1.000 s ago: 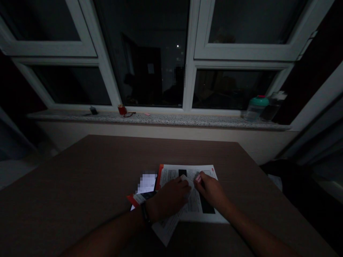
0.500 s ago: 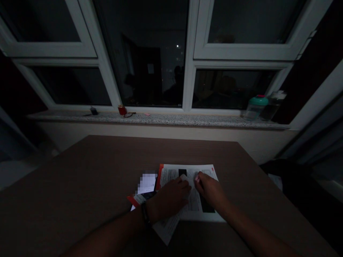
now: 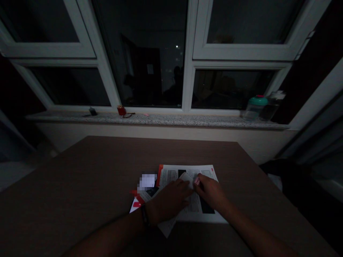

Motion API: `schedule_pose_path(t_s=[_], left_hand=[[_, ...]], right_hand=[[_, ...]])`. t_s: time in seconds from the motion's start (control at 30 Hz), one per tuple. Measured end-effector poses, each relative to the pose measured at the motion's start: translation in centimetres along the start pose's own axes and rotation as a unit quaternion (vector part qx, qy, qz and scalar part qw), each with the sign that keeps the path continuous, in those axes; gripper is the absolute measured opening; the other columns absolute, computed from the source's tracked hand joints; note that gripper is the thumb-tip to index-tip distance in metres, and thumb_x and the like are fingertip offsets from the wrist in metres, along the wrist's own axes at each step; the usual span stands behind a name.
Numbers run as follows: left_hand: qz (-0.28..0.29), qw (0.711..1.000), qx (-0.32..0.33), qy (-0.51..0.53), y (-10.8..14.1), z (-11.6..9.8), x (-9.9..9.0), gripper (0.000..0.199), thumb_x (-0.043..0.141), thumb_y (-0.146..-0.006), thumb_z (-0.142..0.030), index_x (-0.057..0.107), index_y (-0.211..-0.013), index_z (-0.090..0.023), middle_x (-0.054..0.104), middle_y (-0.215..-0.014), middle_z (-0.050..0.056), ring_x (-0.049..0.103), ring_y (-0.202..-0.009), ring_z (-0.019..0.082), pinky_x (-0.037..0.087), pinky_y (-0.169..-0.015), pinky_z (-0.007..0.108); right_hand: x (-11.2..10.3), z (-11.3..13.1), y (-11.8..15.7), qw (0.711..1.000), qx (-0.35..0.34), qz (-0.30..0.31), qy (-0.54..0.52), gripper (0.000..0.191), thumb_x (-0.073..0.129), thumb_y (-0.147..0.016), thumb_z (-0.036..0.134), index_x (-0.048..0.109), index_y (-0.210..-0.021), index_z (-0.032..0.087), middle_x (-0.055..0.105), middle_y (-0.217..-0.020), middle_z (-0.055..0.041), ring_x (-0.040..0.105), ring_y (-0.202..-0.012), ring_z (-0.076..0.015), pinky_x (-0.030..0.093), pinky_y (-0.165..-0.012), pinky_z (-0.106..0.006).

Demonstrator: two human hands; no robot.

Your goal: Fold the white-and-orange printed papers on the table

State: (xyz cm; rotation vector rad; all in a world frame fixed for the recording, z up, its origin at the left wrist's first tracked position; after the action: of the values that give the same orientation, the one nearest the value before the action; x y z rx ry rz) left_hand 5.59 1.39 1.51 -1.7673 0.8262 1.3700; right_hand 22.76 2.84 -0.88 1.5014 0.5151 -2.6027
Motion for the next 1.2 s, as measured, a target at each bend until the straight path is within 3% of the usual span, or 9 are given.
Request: schedule_pose_path(t_s=[0.2, 0.4, 0.57, 0.7, 0.8, 1.07, 1.2], left_hand=[[0.010, 1.000, 0.002, -0.006, 0.1, 0.1, 0.4, 0.039, 0.063, -0.093, -0.024, 0.049, -0.129, -0.021, 0.051, -0.136, 0.010, 0.046, -0.126, 0.027, 0.038, -0.106, 0.042], [0.015, 1.000, 0.005, -0.006, 0.3, 0.1, 0.6, 0.030, 0.062, -0.094, -0.025, 0.054, -0.122, -0.021, 0.048, -0.143, 0.010, 0.043, -0.132, 0.027, 0.036, -0.109, 0.044], [0.006, 1.000, 0.000, -0.004, 0.6, 0.6, 1.2, 0.043, 0.060, -0.094, -0.027, 0.048, -0.134, -0.019, 0.042, -0.150, 0.011, 0.038, -0.138, 0.026, 0.032, -0.112, 0.042], [0.003, 1.000, -0.007, -0.004, 0.6, 0.9, 1.5, 0.056, 0.061, -0.094, -0.029, 0.039, -0.143, -0.014, 0.040, -0.151, 0.014, 0.037, -0.139, 0.027, 0.031, -0.113, 0.040], [0.002, 1.000, -0.007, 0.003, 0.6, 0.9, 1.5, 0.055, 0.059, -0.094, -0.029, 0.038, -0.143, -0.015, 0.040, -0.151, 0.013, 0.036, -0.140, 0.026, 0.031, -0.113, 0.040], [0.005, 1.000, -0.007, 0.003, 0.7, 0.8, 1.4, 0.050, 0.058, -0.095, -0.029, 0.042, -0.140, -0.015, 0.039, -0.152, 0.014, 0.035, -0.140, 0.027, 0.030, -0.114, 0.041], [-0.009, 1.000, -0.008, 0.010, 0.5, 0.9, 1.8, 0.055, 0.060, -0.093, -0.030, 0.039, -0.142, -0.017, 0.041, -0.151, 0.012, 0.035, -0.140, 0.025, 0.030, -0.114, 0.041]], right_hand=[[0.0, 0.4, 0.1, 0.998, -0.043, 0.048, 0.001, 0.005, 0.052, -0.090, 0.023, 0.055, -0.086, 0.021, 0.067, -0.084, -0.0031, 0.064, -0.079, -0.0186, 0.042, -0.070, -0.025], [-0.2, -0.1, -0.1, 1.000, 0.007, 0.003, 0.014, 0.009, 0.046, -0.093, 0.021, 0.055, -0.093, 0.021, 0.069, -0.091, -0.0052, 0.066, -0.083, -0.0191, 0.044, -0.075, -0.027], [-0.2, -0.5, -0.2, 0.999, 0.034, -0.017, 0.020, 0.010, 0.045, -0.095, 0.023, 0.054, -0.091, 0.021, 0.068, -0.088, -0.0051, 0.066, -0.081, -0.0193, 0.043, -0.072, -0.027], [0.1, 0.1, 0.1, 0.999, -0.023, 0.030, -0.002, 0.006, 0.051, -0.091, 0.023, 0.055, -0.087, 0.021, 0.067, -0.084, -0.0029, 0.064, -0.078, -0.0180, 0.042, -0.070, -0.025], [0.2, 0.0, 0.1, 0.999, -0.017, 0.044, 0.011, 0.005, 0.052, -0.090, 0.024, 0.056, -0.088, 0.021, 0.068, -0.084, -0.0036, 0.064, -0.078, -0.0185, 0.042, -0.069, -0.025], [-0.2, -0.6, -0.3, 0.998, 0.038, -0.025, 0.034, 0.011, 0.044, -0.094, 0.023, 0.054, -0.091, 0.021, 0.069, -0.087, -0.0041, 0.066, -0.079, -0.0190, 0.042, -0.069, -0.026], [0.0, -0.1, 0.1, 1.000, 0.001, 0.024, 0.019, 0.009, 0.049, -0.093, 0.027, 0.055, -0.088, 0.022, 0.067, -0.084, -0.0038, 0.065, -0.078, -0.0194, 0.042, -0.068, -0.026]])
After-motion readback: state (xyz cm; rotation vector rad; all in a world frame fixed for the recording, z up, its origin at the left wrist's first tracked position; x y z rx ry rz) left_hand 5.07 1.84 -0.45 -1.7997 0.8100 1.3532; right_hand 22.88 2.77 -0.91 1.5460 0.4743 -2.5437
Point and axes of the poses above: each hand's wrist, its own y-axis away from the middle knuckle, its own x-axis out of the palm, z = x × y, the point moved 4 cm from there along -y, towards the middle knuckle
